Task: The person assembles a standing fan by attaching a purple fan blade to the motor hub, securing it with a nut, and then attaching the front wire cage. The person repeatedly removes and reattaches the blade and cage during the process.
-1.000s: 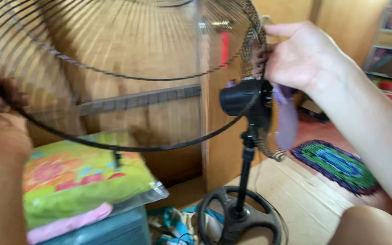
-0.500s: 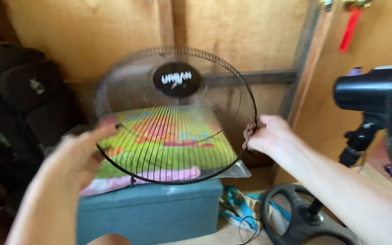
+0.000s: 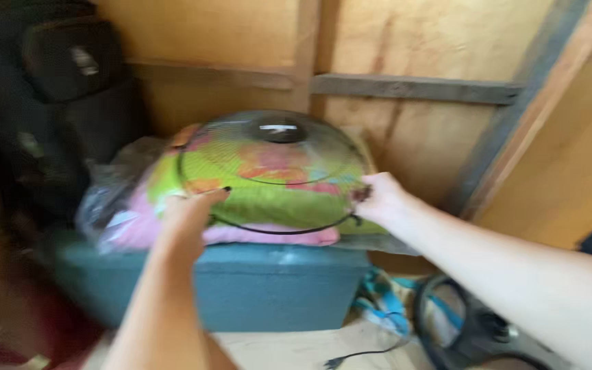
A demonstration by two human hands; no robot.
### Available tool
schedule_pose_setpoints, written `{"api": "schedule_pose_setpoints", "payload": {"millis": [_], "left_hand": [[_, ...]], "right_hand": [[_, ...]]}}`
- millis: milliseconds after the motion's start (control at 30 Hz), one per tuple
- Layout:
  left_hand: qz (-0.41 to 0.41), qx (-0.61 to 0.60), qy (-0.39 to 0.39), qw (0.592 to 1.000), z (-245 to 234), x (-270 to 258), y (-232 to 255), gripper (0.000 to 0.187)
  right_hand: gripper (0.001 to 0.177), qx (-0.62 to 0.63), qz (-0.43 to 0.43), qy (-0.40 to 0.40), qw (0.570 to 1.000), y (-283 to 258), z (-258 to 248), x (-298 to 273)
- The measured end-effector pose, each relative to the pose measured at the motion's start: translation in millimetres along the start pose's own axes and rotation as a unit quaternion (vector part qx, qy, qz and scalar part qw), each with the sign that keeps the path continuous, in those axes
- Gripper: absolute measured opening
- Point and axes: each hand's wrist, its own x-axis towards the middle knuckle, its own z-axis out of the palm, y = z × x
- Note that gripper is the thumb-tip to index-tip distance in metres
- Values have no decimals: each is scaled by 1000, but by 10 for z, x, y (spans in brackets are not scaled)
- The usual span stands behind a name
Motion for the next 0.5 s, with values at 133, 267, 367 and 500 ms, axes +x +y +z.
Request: {"api": "schedule_pose_setpoints", "payload": {"millis": [133, 267, 367, 500], "left_hand": [[8, 139, 43, 989, 60, 178, -129, 70], [102, -115, -10, 988, 159, 277, -194, 81], [90, -122, 42, 988, 219, 282, -196, 70], [73, 1, 101, 992, 220, 258, -206, 63]], "right_hand": [[17, -180, -8, -7, 984, 68, -25, -149], [20, -326, -78, 8, 942, 83, 42, -284], [18, -313, -63, -70, 945, 58, 43, -300], [21, -327, -30, -125, 936, -26, -81, -319]]}}
